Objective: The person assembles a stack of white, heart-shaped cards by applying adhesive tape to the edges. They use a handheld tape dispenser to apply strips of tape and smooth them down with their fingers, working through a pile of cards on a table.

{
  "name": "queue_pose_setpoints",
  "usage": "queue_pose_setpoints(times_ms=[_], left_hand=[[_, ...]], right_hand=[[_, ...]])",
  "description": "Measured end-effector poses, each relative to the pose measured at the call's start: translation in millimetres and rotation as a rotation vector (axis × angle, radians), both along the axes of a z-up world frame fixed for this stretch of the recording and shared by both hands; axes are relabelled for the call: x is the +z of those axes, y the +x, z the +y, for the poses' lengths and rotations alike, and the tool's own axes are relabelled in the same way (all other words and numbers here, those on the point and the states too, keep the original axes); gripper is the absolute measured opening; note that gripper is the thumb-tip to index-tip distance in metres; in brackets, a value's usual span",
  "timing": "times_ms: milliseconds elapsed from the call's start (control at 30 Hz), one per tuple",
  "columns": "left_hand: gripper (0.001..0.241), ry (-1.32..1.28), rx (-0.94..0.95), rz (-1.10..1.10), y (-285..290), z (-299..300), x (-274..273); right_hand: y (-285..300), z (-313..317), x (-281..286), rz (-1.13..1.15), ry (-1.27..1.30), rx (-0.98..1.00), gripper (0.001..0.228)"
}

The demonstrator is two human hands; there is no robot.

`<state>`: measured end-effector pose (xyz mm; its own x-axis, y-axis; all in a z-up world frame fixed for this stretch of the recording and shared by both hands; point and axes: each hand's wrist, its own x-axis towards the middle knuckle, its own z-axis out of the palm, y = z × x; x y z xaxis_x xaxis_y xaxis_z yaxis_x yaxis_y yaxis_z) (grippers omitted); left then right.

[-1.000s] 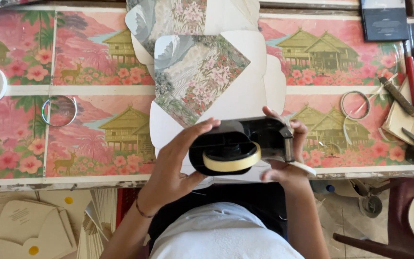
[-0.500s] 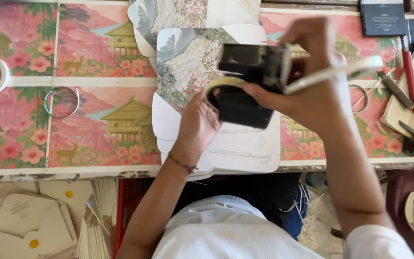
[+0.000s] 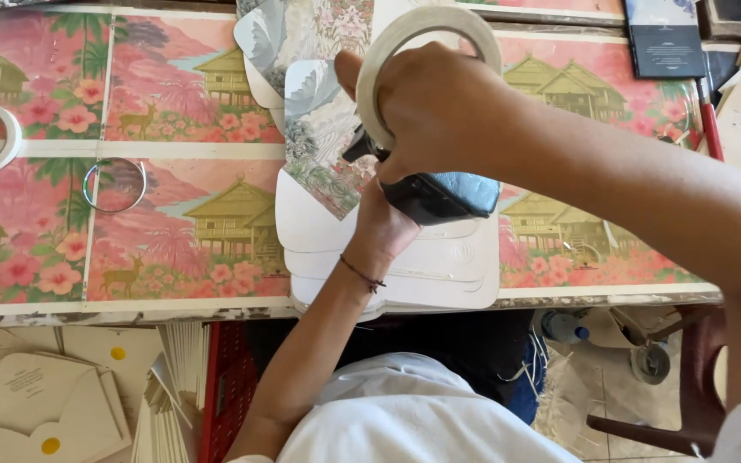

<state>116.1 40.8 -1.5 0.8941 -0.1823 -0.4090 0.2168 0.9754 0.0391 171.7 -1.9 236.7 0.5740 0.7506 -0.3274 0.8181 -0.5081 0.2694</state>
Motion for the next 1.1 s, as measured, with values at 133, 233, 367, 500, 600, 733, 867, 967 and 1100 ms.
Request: queue_pose_setpoints(times_ms=[133, 233, 367, 500, 600, 733, 867, 967, 1100], left_hand=[[0.026, -0.029, 0.002, 0.003, -4.2, -8.9, -0.3], [0.030, -0.050, 0.002, 0.000, -6.0, -13.4, 0.6], [0.035, -0.064, 0.004, 0.001, -10.4, -17.3, 1.4], [0.041, -0.086, -0.006, 0.061, -16.7, -20.4, 6.1], [0.045, -0.096, -0.021, 0.186, -12.9, -18.6, 14.6], [0.036, -0.103, -0.001, 0.220, -16.0, -20.8, 12.8], [0.023, -0.099, 0.033, 0.125, -12.0, -24.1, 12.0], [0.023, -0.104, 0.065, 0.046, -12.1, -30.5, 6.4], [0.028, -0.108, 0.078, 0.054, -13.5, -30.5, -2.7]], right_hand=[[-15.5, 29.0, 15.1, 0.156, -0.234, -0.156, 0.129], [-0.5, 13.9, -20.9, 0.163, -0.098, -0.077, 0.111], [-1.9, 10.9, 7.8, 0.183, -0.134, -0.179, 0.108], [10.0, -0.6, -15.6, 0.101, -0.109, -0.106, 0.088], [1.8, -5.2, -3.3, 0.143, -0.142, -0.124, 0.082], [-15.0, -4.3, 21.8, 0.245, -0.025, -0.207, 0.080], [-15.1, -8.3, 17.6, 0.171, -0.144, -0.118, 0.078], [-17.7, -12.7, 24.3, 0.110, -0.199, -0.101, 0.079], [-20.7, -18.0, 30.8, 0.090, -0.100, -0.013, 0.079]])
